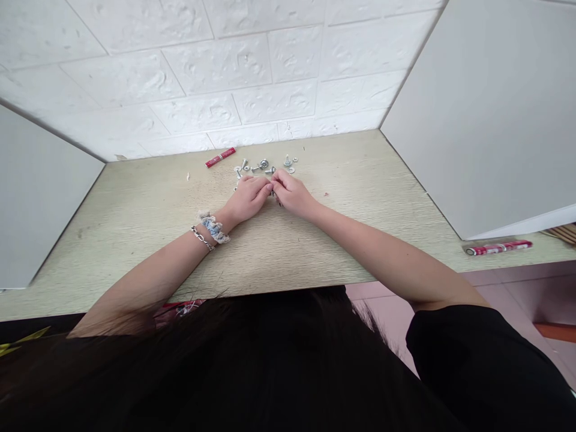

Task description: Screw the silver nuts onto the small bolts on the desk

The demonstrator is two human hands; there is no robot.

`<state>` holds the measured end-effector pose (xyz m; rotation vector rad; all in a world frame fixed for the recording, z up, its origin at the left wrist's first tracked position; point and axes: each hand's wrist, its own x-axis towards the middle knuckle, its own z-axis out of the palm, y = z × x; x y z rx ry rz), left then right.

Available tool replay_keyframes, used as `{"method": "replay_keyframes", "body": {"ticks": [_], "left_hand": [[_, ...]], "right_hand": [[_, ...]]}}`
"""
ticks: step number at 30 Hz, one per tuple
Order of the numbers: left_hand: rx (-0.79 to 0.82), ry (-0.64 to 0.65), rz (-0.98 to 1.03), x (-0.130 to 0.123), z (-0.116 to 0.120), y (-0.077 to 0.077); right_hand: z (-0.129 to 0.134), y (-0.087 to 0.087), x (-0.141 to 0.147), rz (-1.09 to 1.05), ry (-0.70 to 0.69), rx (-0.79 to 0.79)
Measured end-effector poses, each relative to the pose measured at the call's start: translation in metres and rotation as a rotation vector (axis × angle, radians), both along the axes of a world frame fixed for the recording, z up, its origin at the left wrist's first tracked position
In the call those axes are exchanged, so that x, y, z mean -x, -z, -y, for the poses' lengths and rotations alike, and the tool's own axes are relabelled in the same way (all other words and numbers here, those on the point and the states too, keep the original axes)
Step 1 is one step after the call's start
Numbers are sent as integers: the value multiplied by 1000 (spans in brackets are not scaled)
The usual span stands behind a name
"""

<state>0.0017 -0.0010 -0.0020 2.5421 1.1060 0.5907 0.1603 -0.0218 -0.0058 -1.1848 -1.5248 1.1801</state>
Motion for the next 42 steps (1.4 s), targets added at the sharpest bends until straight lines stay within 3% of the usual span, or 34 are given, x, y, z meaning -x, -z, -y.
{"method": "replay_keyframes", "body": {"ticks": [21, 27, 33, 42], "left_hand": [[-5, -38, -20, -1, 0, -1], [16, -48, -13, -1, 1, -1], [12, -85, 27, 0, 0, 1], [-5, -137, 119, -1, -1, -1]], "right_hand": [[-2, 3, 0, 51, 5, -11], [7, -2, -2, 165, 25, -215], [15, -7, -1, 526, -217, -333], [2, 3, -4, 616, -276, -406]]}}
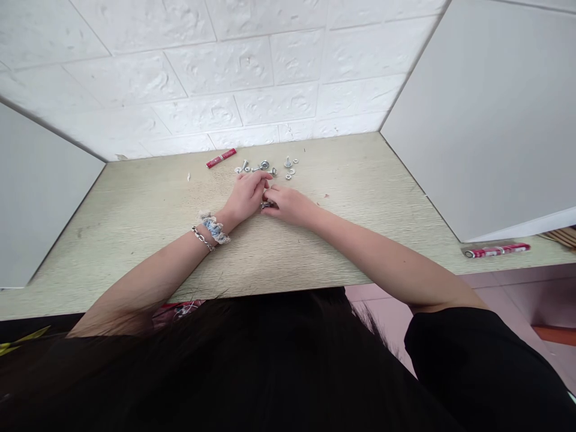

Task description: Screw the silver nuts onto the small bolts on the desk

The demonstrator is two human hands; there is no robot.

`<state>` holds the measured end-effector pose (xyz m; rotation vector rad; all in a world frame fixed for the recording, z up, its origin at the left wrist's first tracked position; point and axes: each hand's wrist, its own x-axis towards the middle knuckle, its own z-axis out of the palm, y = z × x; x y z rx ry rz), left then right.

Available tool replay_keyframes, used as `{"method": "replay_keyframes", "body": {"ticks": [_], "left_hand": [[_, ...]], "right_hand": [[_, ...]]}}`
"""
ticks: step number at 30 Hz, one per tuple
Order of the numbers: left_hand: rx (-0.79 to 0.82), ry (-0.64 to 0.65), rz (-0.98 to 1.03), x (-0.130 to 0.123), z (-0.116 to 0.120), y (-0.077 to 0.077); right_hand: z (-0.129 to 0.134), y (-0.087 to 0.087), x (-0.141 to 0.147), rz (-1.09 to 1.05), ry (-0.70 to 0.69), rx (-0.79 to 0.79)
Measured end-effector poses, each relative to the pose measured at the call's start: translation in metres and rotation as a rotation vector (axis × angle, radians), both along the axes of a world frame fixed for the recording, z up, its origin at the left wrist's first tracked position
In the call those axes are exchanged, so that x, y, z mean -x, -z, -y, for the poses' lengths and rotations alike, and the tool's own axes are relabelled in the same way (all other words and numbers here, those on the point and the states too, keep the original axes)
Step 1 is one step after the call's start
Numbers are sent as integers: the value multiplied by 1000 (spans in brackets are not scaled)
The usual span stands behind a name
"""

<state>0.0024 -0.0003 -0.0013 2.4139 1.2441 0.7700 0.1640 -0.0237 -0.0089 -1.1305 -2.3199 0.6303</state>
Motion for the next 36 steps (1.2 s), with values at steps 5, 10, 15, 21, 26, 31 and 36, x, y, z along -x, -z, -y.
{"method": "replay_keyframes", "body": {"ticks": [5, 10, 15, 21, 26, 31, 36], "left_hand": [[-34, -35, 7, 0, 0, 0], [-64, -27, 3, 0, 0, 2], [-85, -43, 12, 0, 0, 2], [-81, -24, 3, -1, 2, 0], [-44, 20, 18, -2, 6, -2], [-25, 22, 23, -2, 5, -1], [20, -37, 23, -2, 1, 0]], "right_hand": [[1, 1, 0, 121, -1, -34], [4, 1, 3, 133, 43, -55], [3, -2, 4, -135, 163, 10], [-10, -3, -4, -580, 311, 432], [-14, -2, -7, -783, 268, 540], [-10, -2, -5, -771, 261, 494], [-10, -5, -5, -780, 294, 525]]}}
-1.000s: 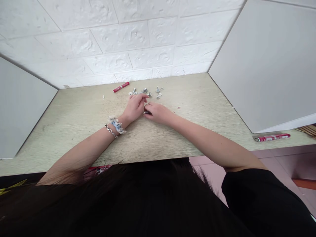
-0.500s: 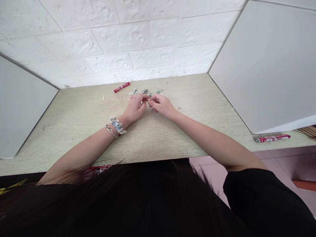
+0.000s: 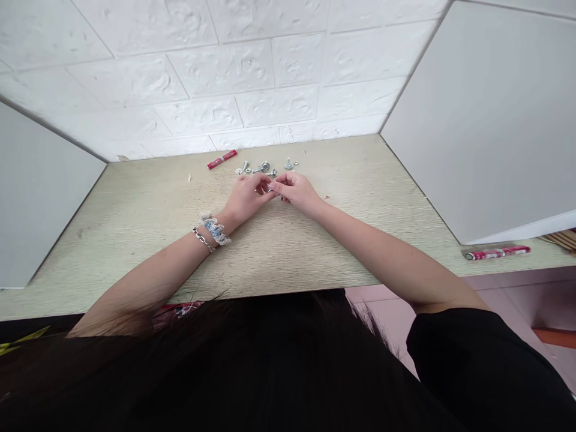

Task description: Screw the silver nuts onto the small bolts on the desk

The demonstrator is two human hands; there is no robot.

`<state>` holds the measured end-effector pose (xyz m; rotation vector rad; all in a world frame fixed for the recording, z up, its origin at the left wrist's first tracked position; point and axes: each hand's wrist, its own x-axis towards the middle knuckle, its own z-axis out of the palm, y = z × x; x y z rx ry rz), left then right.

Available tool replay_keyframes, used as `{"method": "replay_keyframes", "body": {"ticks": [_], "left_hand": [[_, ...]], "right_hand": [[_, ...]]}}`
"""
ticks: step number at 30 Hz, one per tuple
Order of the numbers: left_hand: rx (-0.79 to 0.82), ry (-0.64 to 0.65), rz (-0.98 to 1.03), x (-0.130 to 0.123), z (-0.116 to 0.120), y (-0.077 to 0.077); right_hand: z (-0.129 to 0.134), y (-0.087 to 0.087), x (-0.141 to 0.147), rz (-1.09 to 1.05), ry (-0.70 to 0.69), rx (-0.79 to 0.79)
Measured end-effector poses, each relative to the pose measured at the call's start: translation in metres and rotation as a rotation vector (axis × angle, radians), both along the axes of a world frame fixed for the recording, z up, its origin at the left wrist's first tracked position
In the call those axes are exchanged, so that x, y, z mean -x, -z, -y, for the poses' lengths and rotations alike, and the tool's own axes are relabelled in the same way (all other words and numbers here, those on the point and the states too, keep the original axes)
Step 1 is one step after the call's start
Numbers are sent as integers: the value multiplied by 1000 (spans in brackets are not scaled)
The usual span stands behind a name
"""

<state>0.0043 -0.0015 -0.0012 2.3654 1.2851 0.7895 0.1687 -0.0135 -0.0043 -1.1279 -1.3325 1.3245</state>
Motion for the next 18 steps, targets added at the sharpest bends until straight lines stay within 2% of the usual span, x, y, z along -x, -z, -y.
{"method": "replay_keyframes", "body": {"ticks": [9, 18], "left_hand": [[15, -19, -33, 1, -2, -1], [-20, 23, -21, 1, -2, 2]], "right_hand": [[-2, -2, 2, -6, 19, 41], [1, -3, 5, 27, 76, 44]]}}
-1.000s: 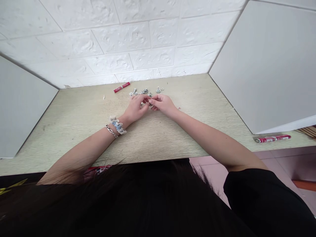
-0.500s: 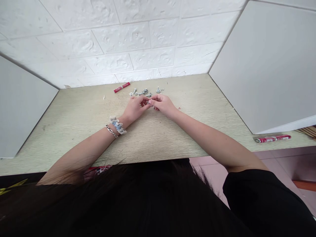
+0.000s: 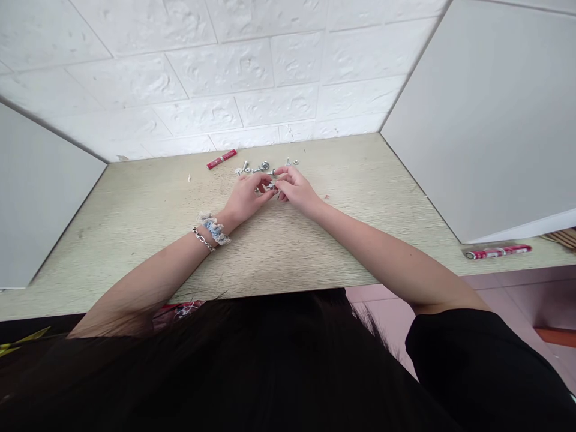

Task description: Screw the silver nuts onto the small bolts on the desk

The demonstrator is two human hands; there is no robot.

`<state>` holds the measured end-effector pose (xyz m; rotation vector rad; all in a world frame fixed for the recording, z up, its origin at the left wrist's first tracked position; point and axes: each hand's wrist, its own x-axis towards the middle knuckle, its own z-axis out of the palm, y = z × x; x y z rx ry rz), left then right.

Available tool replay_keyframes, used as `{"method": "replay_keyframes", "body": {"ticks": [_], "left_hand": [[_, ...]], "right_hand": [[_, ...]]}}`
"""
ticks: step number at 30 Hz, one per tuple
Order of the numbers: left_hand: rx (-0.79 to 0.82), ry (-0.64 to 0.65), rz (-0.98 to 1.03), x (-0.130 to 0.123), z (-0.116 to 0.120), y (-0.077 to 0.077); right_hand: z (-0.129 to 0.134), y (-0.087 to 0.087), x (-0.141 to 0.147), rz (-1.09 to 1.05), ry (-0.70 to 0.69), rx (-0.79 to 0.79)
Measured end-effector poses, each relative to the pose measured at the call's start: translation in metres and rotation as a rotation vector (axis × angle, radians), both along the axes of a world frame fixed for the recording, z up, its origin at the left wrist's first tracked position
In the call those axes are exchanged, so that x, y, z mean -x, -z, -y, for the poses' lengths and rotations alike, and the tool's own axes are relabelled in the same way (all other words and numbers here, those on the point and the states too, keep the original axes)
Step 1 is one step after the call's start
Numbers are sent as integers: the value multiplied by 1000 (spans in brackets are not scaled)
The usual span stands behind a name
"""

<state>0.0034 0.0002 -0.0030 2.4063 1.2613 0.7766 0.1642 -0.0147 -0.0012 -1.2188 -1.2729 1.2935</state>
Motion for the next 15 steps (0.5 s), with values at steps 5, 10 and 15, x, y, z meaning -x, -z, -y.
{"method": "replay_keyframes", "body": {"ticks": [5, 10, 15], "left_hand": [[-12, 18, 2, 0, 3, -3], [-28, 36, -26, 1, 4, -4], [-32, 38, -21, 1, 2, -3]], "right_hand": [[0, 5, 0, 27, 35, -40], [0, 4, -1, 89, -25, -74], [0, 2, -1, 121, -39, -77]]}}
